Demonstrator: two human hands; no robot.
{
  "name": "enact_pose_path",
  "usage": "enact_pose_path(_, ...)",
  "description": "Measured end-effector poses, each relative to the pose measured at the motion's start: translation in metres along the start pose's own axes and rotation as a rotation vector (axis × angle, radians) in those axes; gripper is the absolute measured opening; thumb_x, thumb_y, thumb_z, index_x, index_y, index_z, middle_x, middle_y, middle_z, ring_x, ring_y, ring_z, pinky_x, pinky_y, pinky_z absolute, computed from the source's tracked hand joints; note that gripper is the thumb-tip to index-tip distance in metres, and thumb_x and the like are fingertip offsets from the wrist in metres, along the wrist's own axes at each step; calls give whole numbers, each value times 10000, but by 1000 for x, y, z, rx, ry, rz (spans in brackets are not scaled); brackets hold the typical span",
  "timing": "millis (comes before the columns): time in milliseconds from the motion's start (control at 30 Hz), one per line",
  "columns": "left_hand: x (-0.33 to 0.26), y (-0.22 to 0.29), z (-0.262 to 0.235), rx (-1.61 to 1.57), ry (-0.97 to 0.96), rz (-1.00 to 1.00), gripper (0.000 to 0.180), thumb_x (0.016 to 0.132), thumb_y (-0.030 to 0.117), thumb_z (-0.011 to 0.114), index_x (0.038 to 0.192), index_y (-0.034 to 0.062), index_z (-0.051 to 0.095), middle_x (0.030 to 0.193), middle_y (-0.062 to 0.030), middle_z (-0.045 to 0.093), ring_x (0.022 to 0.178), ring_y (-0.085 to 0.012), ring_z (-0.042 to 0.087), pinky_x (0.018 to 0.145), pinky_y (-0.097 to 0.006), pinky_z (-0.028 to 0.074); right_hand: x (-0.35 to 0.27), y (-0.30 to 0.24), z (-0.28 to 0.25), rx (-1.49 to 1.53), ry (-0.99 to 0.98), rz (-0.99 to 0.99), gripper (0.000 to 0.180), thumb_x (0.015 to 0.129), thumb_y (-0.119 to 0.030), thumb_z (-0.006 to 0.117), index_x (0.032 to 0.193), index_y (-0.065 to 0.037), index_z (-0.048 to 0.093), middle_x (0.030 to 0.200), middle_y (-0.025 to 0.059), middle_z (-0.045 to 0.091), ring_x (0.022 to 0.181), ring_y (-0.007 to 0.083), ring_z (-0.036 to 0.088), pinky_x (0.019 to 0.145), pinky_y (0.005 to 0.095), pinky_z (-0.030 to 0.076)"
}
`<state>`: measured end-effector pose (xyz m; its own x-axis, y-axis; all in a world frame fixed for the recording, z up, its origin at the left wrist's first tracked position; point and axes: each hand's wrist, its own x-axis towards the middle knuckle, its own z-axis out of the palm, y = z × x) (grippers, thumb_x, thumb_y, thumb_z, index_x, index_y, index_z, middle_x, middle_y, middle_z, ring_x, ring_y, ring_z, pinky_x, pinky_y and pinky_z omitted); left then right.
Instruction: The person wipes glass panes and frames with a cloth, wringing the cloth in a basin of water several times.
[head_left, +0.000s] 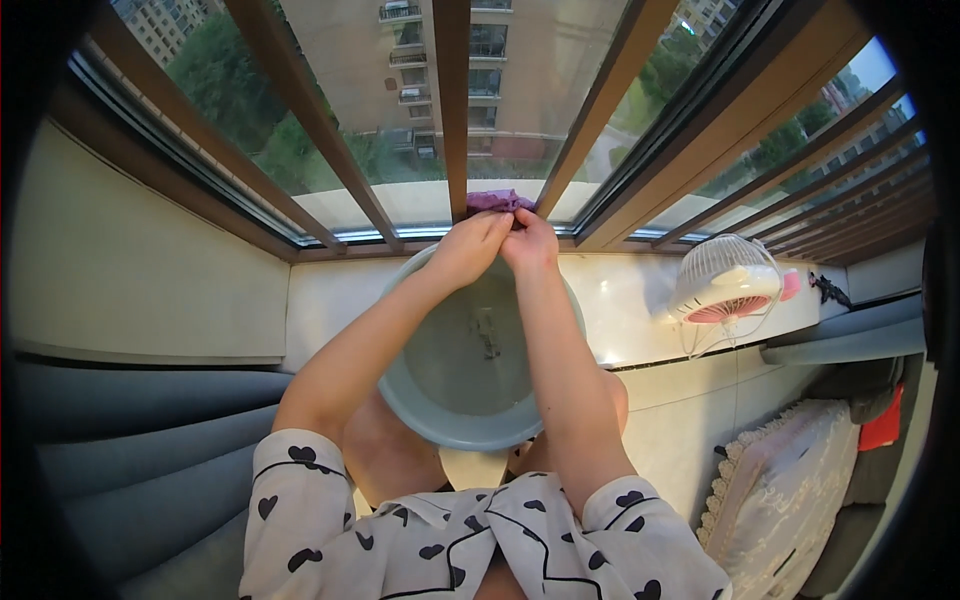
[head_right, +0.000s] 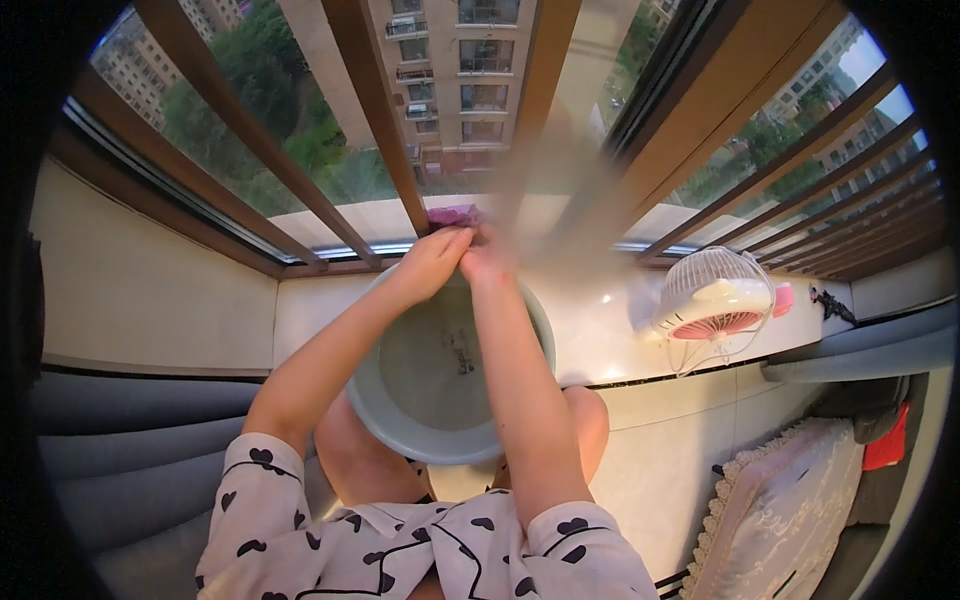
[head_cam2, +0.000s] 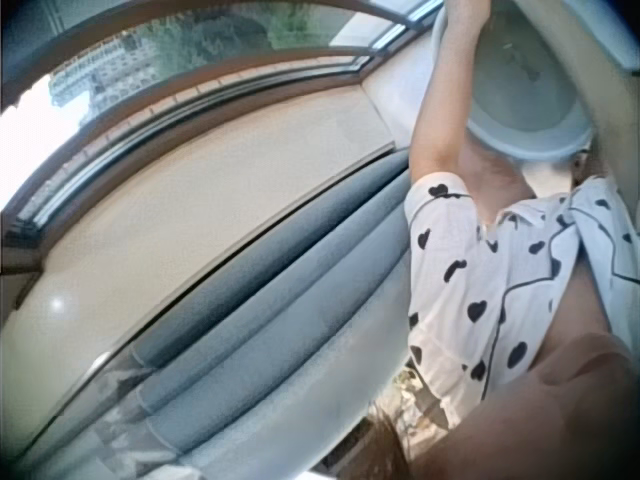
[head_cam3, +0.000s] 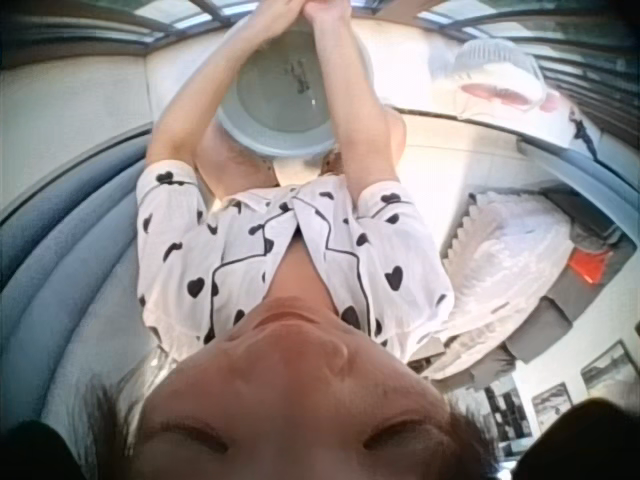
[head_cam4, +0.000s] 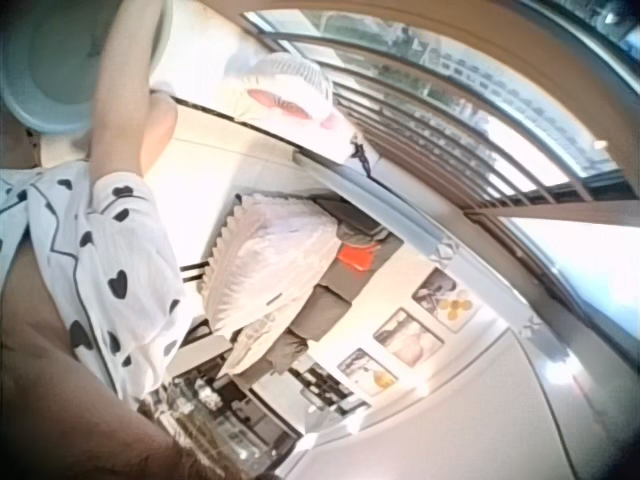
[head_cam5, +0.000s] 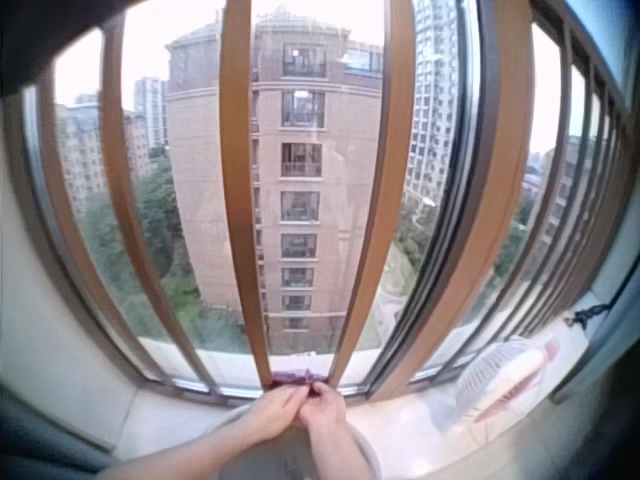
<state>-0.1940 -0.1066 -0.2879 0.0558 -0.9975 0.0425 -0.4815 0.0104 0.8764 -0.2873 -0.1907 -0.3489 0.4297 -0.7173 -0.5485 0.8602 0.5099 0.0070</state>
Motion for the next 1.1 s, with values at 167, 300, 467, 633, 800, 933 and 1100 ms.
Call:
enact_pose_path(167, -28, 26, -5, -47, 150, 155, 353, 973, 164, 447, 1262, -27, 518, 1303, -162, 522, 1212, -262, 493, 1025, -328, 362, -61, 14, 45, -209, -13, 45, 213, 980, -155, 399, 1103, -18, 505, 1137, 155, 564, 1062, 290, 540, 994, 415, 429)
enact_pose_path(300, -54, 80, -20, -165, 86, 337, 356, 931, 56, 462, 1277, -8, 518, 1310, -146, 515, 1221, -249, 483, 1028, -332, 358, -103, -10, 66, -341, -204, 15, 204, 916, -153, 511, 1079, -38, 555, 1076, 96, 618, 1012, 257, 583, 960, 412, 450)
enact_pose_path(467, -109, 62, -56, -17, 243, 268, 311, 905, 74, 516, 1206, 28, 580, 1238, -152, 561, 1143, -280, 547, 957, -341, 422, -208, -26, 90, -904, -568, -140, 406, 829, -123, 501, 1228, -49, 490, 1149, 105, 570, 1081, 245, 545, 956, 381, 434)
enact_pose_path(633, -138, -3, -60, 303, 403, 73, 351, 893, 113, 531, 1236, 44, 542, 1227, -164, 536, 1121, -306, 539, 933, -383, 440, -201, -94, -29, -780, -246, -165, 411, 788, -97, 487, 1188, -5, 504, 1131, 129, 570, 1055, 268, 562, 959, 394, 441)
enact_pose_path(800, -161, -34, -57, 516, 342, -284, 432, 886, 154, 545, 1307, 89, 476, 1193, -168, 535, 1049, -340, 550, 872, -413, 466, -219, -82, -54, -966, 34, -230, 346, 781, -91, 469, 1107, 1, 541, 1049, 127, 585, 1009, 249, 572, 899, 373, 465)
enact_pose_path(933, -162, -54, -65, 352, 259, -336, 411, 886, 149, 543, 1291, 88, 503, 1137, -188, 573, 1005, -359, 569, 857, -417, 469, -216, -87, -55, -978, 122, -113, 352, 787, -101, 474, 1112, 16, 539, 1031, 121, 595, 982, 248, 585, 883, 366, 475)
enact_pose_path(1100, -164, -63, -76, 277, 325, -311, 383, 875, 134, 555, 1255, 90, 564, 1056, -202, 623, 971, -358, 595, 852, -411, 472, -219, -69, -52, -948, 116, -97, 327, 785, -105, 484, 1083, 11, 554, 1033, 122, 600, 980, 260, 585, 885, 372, 474)
